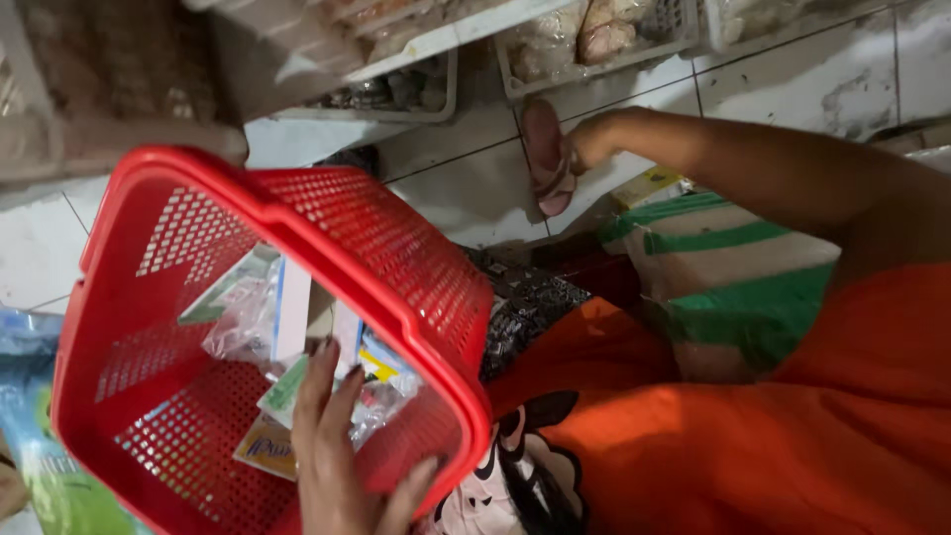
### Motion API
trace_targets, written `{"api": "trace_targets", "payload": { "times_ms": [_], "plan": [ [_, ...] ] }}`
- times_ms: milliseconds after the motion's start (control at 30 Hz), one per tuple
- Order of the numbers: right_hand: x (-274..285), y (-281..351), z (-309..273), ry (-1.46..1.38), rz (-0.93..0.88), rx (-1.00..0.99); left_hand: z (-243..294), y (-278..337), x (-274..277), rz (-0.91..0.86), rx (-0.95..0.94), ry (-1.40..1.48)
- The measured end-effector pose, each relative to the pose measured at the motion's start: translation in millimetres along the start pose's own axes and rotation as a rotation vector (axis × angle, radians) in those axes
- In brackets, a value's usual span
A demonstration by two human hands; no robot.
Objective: The person picks up and checks various items including boxes of small vials with red caps and jelly sachets, placing them into a red plastic basket while sitting on the floor near bags of rice.
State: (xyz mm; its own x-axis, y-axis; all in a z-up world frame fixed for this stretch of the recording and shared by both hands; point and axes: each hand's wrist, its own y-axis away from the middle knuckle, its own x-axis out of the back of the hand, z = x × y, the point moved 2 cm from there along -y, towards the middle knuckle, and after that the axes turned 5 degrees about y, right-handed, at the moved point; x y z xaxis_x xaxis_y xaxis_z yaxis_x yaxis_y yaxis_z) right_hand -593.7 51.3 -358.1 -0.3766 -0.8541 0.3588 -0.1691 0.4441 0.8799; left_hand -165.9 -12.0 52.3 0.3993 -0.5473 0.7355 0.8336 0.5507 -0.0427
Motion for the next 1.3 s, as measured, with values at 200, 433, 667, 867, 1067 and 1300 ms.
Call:
{"api": "trace_targets", "payload": {
  "times_ms": [200, 433, 667, 867, 1067, 1300],
  "plan": [
    [-58.1, -38.8, 65.7, -0.14, 0.17, -0.145, -2.4, -48.1, 18.6, 0.018, -0.24, -0.225],
    [-95.6, -39.3, 102.1, -0.381, 0.312, -0.48, 33.4, -134.8, -14.1, -0.303, -0.233, -0.438],
    [-132.9, -43.3, 112.5, -0.688, 0.549, -0.887, 43.1, -169.7, -40.0, -0.285, -0.166, -0.588],
    [-158.3, -58.3, 107.9, -1.481, 0.633, -1.261, 30.8, -163.3, -42.5, -0.299, -0.185, -0.667],
    [-175.0, -85.7, 103.2, -1.596, 0.525, -1.238, 21.6, -159.3, -42.3, -0.325, -0.267, -0.741],
    [-190.2, -86.4, 120.9, -1.816, 0.487, -1.376, 18.2, -162.1, -39.3, -0.313, -0.283, -0.777]
  ]
}}
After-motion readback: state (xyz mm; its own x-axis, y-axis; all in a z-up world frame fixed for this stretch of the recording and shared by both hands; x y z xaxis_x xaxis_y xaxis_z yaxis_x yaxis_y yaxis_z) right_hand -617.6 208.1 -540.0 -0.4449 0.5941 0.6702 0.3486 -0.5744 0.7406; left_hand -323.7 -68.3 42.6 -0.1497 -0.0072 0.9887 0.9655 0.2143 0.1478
